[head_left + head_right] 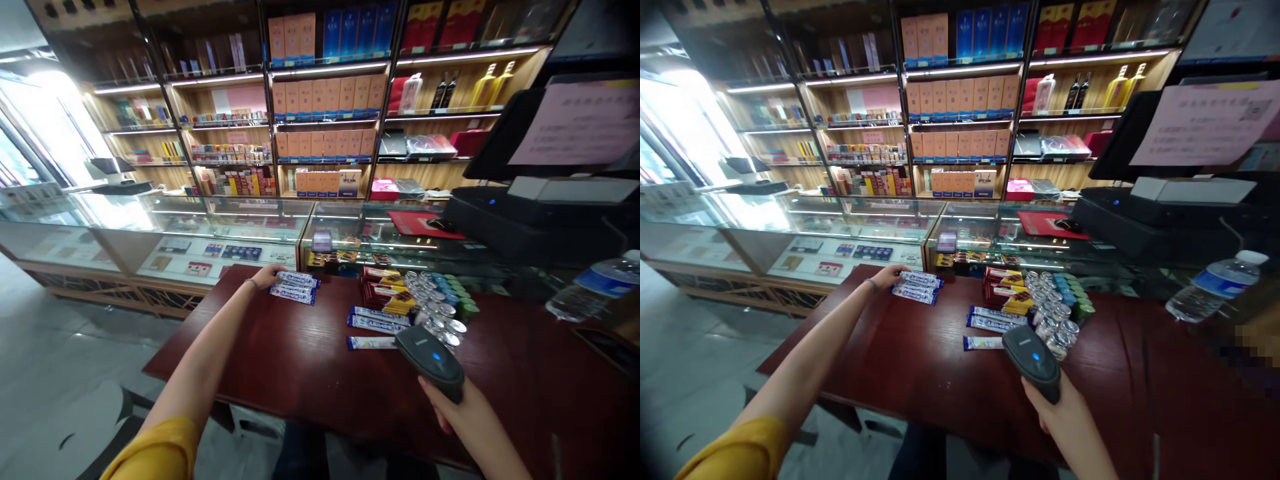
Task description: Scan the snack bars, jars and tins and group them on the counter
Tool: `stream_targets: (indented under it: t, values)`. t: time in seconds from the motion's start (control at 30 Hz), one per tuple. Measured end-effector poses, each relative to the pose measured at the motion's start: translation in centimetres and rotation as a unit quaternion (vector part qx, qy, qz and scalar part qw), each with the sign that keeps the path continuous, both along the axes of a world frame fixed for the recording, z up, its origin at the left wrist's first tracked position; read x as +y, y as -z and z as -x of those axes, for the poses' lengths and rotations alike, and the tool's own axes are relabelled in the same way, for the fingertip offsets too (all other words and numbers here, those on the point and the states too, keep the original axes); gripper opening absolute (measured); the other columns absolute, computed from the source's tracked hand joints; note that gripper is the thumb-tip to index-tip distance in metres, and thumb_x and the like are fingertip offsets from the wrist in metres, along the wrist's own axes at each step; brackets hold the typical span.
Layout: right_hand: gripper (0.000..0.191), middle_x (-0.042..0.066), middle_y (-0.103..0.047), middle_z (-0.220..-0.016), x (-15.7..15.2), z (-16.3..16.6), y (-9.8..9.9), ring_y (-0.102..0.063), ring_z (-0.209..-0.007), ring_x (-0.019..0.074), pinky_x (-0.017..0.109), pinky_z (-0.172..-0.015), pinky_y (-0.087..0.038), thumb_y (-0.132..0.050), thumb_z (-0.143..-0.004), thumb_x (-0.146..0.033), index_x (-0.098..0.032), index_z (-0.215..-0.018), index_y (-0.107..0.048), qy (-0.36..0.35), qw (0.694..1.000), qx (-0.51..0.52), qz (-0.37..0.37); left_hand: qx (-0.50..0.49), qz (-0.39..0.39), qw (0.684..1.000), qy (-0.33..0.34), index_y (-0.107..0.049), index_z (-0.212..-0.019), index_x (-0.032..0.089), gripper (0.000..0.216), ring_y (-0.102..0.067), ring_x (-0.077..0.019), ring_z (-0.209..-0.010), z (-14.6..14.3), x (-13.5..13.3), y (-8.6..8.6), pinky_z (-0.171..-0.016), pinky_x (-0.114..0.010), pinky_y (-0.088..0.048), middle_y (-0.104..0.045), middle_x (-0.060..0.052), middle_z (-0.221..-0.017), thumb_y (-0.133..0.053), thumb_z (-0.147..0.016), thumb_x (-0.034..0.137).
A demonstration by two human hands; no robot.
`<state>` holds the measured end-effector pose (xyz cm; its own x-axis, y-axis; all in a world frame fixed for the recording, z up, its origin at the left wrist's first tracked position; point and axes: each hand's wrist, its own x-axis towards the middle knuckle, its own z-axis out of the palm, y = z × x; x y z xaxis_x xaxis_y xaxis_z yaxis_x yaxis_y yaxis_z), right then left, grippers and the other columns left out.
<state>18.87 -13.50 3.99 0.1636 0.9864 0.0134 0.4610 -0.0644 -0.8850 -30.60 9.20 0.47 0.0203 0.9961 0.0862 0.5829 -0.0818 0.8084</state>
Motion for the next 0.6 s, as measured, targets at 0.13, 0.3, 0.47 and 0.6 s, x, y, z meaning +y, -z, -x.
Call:
stream_targets:
  t: [0.13, 0.3, 0.47, 0.6]
  values:
    - [0.034, -0.009, -0.046, -0.034, 0.4, -0.1, 0.6, -0.048, -0.032, 0.0191, 0.03, -0.041, -0.041, -0.064, -0.075, -0.057, -0.026, -0.086, -0.057, -0.008, 1.0, 0.01, 0.004, 0.088, -0.019, 0.995, 0.028, -0.078, -0.102, 0.017, 0.039, -0.067, -0.0261, -0.088, -0.1, 0.1, -0.1, -0.09, -0.038, -0.053, -0.074, -0.006, -0.091, -0.069, -0.065, 0.027]
    - [0.033, -0.009, -0.046, -0.033, 0.6, 0.0, 1.1, -0.046, -0.031, 0.0185, 0.03, -0.039, -0.039, -0.065, -0.074, -0.056, -0.026, -0.085, -0.056, -0.013, 1.0, 0.024, 0.009, 0.192, -0.048, 0.98, 0.008, -0.079, -0.107, 0.018, 0.04, -0.065, -0.0281, -0.102, -0.2, 0.0, 0.0, -0.102, -0.039, -0.049, -0.071, -0.01, -0.101, -0.068, -0.068, 0.02]
    - [0.033, -0.008, -0.045, -0.034, 0.6, 0.1, 0.9, -0.046, -0.031, 0.0187, 0.031, -0.04, -0.039, -0.064, -0.074, -0.057, -0.026, -0.083, -0.056, -0.007, 1.0, 0.014, 0.009, 0.252, -0.048, 0.966, -0.001, -0.078, -0.114, 0.021, 0.043, -0.064, -0.0271, -0.104, -0.1, 0.1, 0.5, -0.101, -0.037, -0.049, -0.068, -0.011, -0.109, -0.068, -0.072, 0.02]
    - [0.035, -0.008, -0.046, -0.034, 0.7, 0.0, 1.1, -0.048, -0.032, 0.019, 0.032, -0.041, -0.04, -0.063, -0.076, -0.059, -0.026, -0.084, -0.057, -0.005, 1.0, 0.017, 0.007, 0.27, -0.037, 0.962, -0.014, -0.076, -0.119, 0.025, 0.045, -0.064, -0.0266, -0.103, 0.2, 0.1, 0.7, -0.1, -0.039, -0.049, -0.067, -0.01, -0.117, -0.068, -0.075, 0.023]
